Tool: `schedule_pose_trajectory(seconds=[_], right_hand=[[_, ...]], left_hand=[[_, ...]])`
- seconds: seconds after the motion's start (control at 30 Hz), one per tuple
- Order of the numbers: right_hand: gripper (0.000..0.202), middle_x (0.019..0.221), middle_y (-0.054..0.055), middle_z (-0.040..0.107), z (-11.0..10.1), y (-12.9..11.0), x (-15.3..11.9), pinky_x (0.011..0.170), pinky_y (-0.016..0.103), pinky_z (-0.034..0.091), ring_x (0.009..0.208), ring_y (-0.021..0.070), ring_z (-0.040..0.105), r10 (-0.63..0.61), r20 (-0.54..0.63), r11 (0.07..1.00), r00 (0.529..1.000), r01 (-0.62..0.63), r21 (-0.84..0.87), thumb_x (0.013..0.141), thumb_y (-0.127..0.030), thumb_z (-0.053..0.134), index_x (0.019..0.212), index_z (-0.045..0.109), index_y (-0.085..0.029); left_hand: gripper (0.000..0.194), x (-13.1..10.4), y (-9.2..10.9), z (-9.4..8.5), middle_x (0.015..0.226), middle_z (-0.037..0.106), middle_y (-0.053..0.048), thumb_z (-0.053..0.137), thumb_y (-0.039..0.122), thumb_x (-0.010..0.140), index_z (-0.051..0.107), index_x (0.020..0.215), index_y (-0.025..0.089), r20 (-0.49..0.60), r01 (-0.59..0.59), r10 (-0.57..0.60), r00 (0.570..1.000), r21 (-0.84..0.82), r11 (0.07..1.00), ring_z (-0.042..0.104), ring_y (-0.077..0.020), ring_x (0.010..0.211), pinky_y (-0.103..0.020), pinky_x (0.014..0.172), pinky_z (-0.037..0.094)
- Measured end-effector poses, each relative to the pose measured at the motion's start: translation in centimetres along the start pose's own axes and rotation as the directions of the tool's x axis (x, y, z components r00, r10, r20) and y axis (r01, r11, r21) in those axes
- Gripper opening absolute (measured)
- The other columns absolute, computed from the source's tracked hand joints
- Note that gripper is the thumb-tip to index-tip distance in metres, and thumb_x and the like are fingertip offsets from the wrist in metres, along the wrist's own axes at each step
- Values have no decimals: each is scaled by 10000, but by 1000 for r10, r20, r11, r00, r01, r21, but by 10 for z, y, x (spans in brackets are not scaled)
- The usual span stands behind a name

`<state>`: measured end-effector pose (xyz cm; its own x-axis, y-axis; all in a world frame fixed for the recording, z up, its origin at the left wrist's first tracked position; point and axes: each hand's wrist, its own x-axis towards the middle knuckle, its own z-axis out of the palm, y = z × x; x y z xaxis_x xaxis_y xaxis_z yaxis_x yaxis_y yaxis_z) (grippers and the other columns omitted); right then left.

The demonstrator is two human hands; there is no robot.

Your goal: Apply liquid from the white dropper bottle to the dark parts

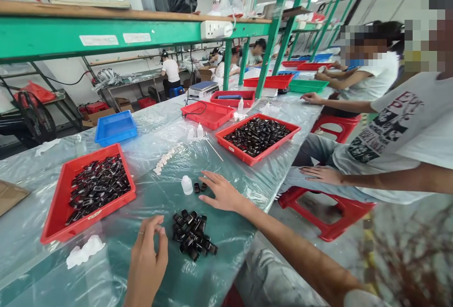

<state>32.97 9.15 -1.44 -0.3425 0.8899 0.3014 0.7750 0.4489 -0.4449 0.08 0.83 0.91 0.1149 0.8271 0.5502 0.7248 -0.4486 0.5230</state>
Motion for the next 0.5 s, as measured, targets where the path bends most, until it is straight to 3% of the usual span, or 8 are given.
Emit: schedule_pose_trajectory(seconds=[0.1,0.17,0.33,0.5], right_hand=[[739,1936,210,594,2,7,12,1558,572,432,1810,383,588,-87,101,996,991,87,11,1162,-546,811,1777,698,-151],[727,1930,187,604,5,3,8,1562,540,429,1823,361,579,-115,129,993,985,113,16,1174,-559,788,1781,703,-168],[715,1915,200,597,10,-18,-30,1530,526,499,1797,375,612,-130,118,991,985,126,36,1183,-545,744,1799,704,-184],[822,1954,86,532,28,-59,-68,1517,469,514,1813,335,577,-145,121,986,982,134,98,1156,-627,749,1903,587,-324]], left_hand=[[261,-2,-11,6,1248,921,-95,557,464,1202,752,1337,355,1,9,-9,1000,3,1000,943,-349,1076,-492,870,824],[276,-3,-17,10,1294,917,-101,544,492,1207,747,1347,370,22,29,-29,999,-4,1000,943,-366,1114,-516,865,829],[279,-3,-16,14,1278,921,-88,546,492,1188,768,1330,400,26,66,-65,998,-40,997,950,-385,1102,-558,902,840],[295,5,-1,10,1207,951,-95,570,511,1143,809,1239,369,-5,63,-64,998,-53,997,962,-382,1048,-517,847,836]])
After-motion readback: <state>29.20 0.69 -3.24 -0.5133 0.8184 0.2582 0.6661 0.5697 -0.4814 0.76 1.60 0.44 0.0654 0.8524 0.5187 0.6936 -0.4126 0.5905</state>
